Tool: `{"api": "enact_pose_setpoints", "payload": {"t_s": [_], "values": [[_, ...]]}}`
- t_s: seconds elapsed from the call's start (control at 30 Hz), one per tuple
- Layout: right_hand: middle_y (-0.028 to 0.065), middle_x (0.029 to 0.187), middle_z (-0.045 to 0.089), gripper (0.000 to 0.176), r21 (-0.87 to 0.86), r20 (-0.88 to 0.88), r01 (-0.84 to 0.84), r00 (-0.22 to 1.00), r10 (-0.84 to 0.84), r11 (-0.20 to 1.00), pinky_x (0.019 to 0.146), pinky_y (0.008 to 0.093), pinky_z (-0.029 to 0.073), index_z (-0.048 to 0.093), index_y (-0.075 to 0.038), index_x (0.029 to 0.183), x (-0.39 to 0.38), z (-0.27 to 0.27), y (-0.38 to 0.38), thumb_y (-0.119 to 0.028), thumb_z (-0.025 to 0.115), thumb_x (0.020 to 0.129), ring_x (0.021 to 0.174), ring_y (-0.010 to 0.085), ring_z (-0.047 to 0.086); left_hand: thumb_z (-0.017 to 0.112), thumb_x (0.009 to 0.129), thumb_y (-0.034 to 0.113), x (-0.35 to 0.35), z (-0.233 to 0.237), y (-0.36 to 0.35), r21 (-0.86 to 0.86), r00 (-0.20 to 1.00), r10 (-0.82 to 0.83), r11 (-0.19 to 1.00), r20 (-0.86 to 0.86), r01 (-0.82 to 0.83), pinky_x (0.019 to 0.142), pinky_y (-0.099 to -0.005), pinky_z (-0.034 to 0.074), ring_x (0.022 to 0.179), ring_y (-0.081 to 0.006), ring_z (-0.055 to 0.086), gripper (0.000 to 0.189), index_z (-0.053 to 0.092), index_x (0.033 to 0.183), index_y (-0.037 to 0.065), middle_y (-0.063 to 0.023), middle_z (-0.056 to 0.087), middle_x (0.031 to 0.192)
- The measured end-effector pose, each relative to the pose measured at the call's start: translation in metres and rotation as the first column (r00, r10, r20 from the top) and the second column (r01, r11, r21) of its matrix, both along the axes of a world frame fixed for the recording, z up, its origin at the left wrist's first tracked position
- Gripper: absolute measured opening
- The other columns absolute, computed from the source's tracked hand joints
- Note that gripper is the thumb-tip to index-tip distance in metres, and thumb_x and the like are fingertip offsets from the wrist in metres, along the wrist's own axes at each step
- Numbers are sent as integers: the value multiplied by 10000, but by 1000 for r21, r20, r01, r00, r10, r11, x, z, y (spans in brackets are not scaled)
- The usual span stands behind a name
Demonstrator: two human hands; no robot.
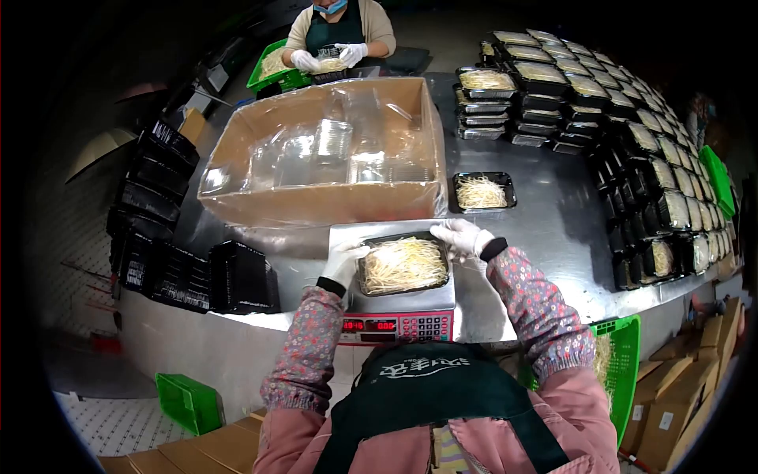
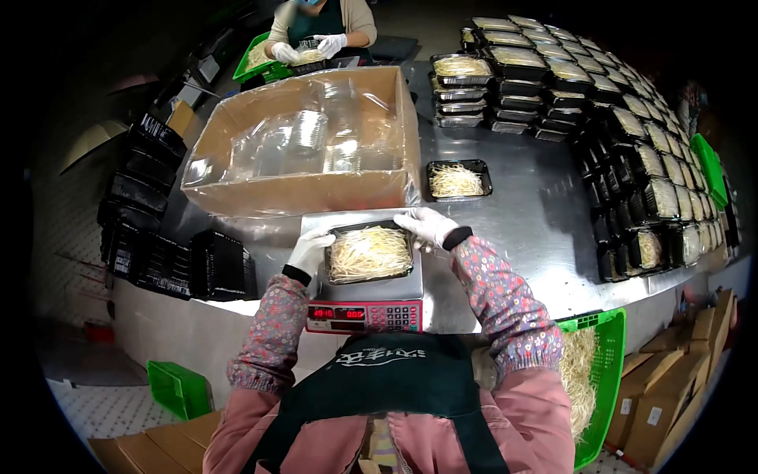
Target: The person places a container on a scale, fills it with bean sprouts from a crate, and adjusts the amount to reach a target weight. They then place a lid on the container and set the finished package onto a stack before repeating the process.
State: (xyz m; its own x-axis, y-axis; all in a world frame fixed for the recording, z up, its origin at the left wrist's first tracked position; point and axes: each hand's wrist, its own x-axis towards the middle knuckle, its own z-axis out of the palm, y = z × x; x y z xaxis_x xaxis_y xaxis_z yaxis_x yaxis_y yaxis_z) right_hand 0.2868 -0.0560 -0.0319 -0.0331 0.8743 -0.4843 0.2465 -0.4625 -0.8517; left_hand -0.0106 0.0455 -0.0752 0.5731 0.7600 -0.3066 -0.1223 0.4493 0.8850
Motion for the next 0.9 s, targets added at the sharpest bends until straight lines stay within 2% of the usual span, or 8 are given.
{"api": "enact_pose_setpoints", "payload": {"t_s": [0.03, 0.1, 0.13, 0.27, 0.5, 0.6, 0.7, 0.9], "values": [[125, 808, 670, 555, -16, 199, 12, 980, -8, 1000, 558, 364, 528, 610, -57, 1100, 5, 4, 9, -574, 503, 929, 645, 241, 658, 635, 872, 81, 0, 9, -4, -2, 997, 35, 999, -66, -35, 668, -229, 468, 761, -109, 615, 165, 673, 1025, 31, -14, 667, 916], [232, 924, 688, 715, 183, 503, -107, 864, 1, 977, 787, 437, 517, 665, 2, 1031, 1, 9, 32, -645, 382, 929, 878, 372, 671, 656, 868, 52, -7, -14, 11, 43, 983, 9, 999, -185, -1, 663, -229, 485, 735, -101, 618, 104, 686, 968, 47, -17, 671, 884], [267, 1012, 661, 777, 127, 629, -150, 777, 37, 980, 935, 455, 436, 702, 20, 951, -9, 18, 40, -641, 294, 943, 1028, 421, 605, 662, 868, 61, -6, 0, 7, 29, 980, 10, 1000, -200, -5, 621, -217, 464, 693, -83, 596, 100, 687, 964, 48, -9, 667, 864], [203, 915, 693, 625, 98, 815, -188, 579, 30, 977, 836, 473, 494, 724, -42, 897, -32, -10, 47, -510, 318, 988, 916, 372, 659, 687, 867, 111, 1, 31, -3, 48, 945, 10, 999, -328, 6, 483, -183, 368, 558, -25, 496, 127, 692, 975, 44, 28, 644, 789], [244, 956, 669, 575, 369, 578, 21, 777, -247, 929, 850, 475, 476, 710, -49, 1014, -37, -17, 10, -514, 373, 973, 952, 417, 625, 696, 876, 139, -3, 18, -8, 274, 932, 22, 958, -363, 84, 506, -174, 361, 579, -11, 480, 232, 680, 1070, 13, 60, 629, 787], [231, 996, 671, 533, 337, 591, 5, 778, -215, 942, 867, 461, 481, 701, -74, 1073, -38, -19, 9, -499, 396, 968, 973, 406, 627, 715, 854, 170, -8, 8, 1, 219, 923, -68, 962, -379, 161, 566, -206, 429, 697, -49, 557, 312, 662, 1108, -4, -3, 659, 885], [234, 1003, 669, 508, 344, 578, 18, 784, -227, 939, 867, 462, 481, 699, -56, 1048, -33, -38, 14, -482, 437, 958, 977, 402, 627, 665, 878, 70, -4, -2, 6, 114, 962, -68, 988, -264, 101, 696, -232, 482, 804, -91, 608, 217, 645, 1068, -33, -22, 650, 909], [236, 1034, 664, 456, 315, 462, 80, 858, -227, 946, 881, 425, 481, 686, -39, 1076, -31, -49, 17, -439, 509, 946, 1007, 391, 622, 661, 799, 11, -4, -21, 12, -52, 996, -76, 996, -50, 74, 774, -294, 506, 843, -165, 640, 282, 625, 1072, -48, -88, 659, 935]]}}
